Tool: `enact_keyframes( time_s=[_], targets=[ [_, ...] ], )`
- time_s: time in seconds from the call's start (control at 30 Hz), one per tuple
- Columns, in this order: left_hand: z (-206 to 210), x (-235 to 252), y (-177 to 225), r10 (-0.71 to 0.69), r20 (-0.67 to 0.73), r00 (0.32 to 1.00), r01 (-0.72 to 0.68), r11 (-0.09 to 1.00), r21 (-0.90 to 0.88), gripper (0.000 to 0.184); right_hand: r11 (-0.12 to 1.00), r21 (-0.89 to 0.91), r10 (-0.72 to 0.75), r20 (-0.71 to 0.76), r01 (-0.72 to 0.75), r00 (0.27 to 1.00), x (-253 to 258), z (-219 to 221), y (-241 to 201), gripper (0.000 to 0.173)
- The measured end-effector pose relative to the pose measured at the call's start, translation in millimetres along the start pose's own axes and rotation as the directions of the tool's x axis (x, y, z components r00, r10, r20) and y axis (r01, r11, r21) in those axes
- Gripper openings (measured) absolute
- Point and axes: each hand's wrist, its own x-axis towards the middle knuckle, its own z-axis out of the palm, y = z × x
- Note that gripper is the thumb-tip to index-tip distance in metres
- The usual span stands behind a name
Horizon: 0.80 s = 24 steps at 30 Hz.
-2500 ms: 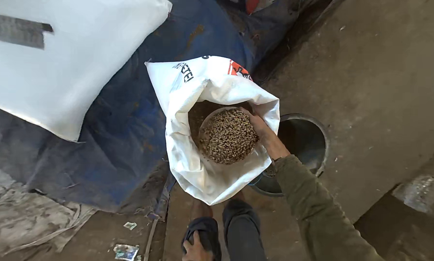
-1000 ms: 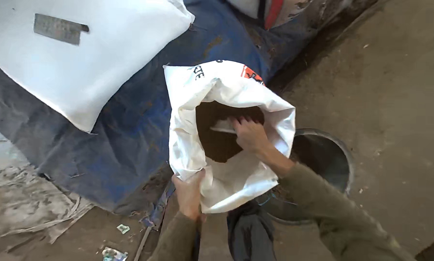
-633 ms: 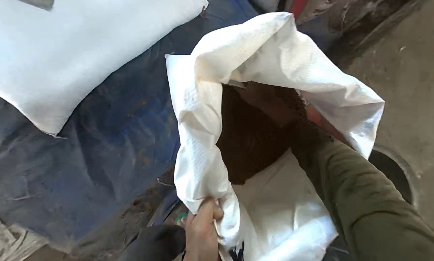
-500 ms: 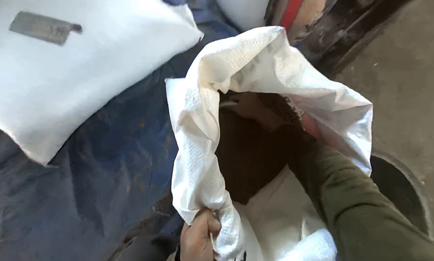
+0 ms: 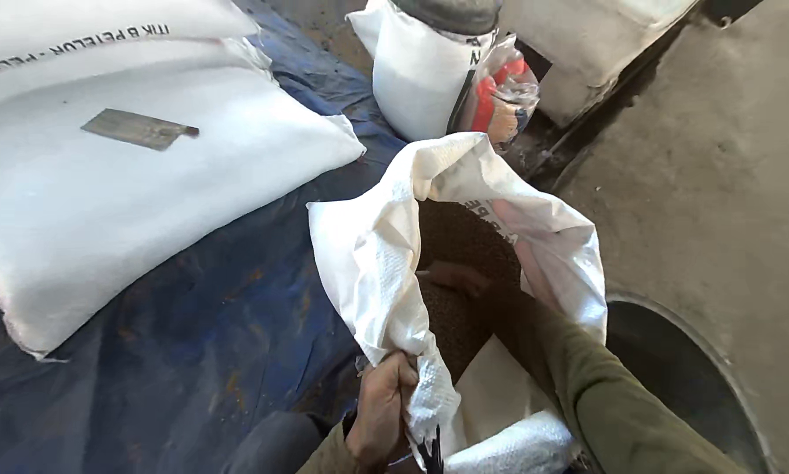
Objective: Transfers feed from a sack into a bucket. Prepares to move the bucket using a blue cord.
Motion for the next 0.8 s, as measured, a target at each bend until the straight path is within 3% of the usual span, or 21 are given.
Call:
enact_keyframes(
  time_s=[0.17,0.27,0.4,0.5,0.6,0.8],
  targets=[
    [-1,4,1,-0.091,0.039,0.995,0.087,0.992,0.087,0.026,0.998,0.030,-0.059,0.050,0.057,0.997,-14,-6,-5,0.053],
    [0,6,-2,-0.076,0.043,0.996,0.070,0.989,0.130,0.025,0.984,0.161,-0.071,0.005,0.070,0.997,-44,-18,-6,0.048],
    [1,6,-5,-0.022,0.053,0.998,0.014,0.988,0.157,0.024,0.900,0.414,-0.045,-0.216,0.134,0.975,-118,-22,-9,0.045],
    [4,4,-7,0.052,0.017,0.998,-0.055,0.979,0.194,0.025,0.902,0.374,-0.088,-0.332,0.216,0.939,-141,-27,1,0.045],
    [5,5,-9,0.091,0.031,0.995,-0.096,0.976,0.197,0.024,0.888,0.433,0.040,-0.411,0.156,0.911,-168,-33,-4,0.048],
    [15,4,-14,0.111,0.004,0.994,-0.108,0.958,0.264,0.024,0.873,0.461,0.132,-0.539,0.160,0.832,-202,-41,-2,0.045]
  ],
)
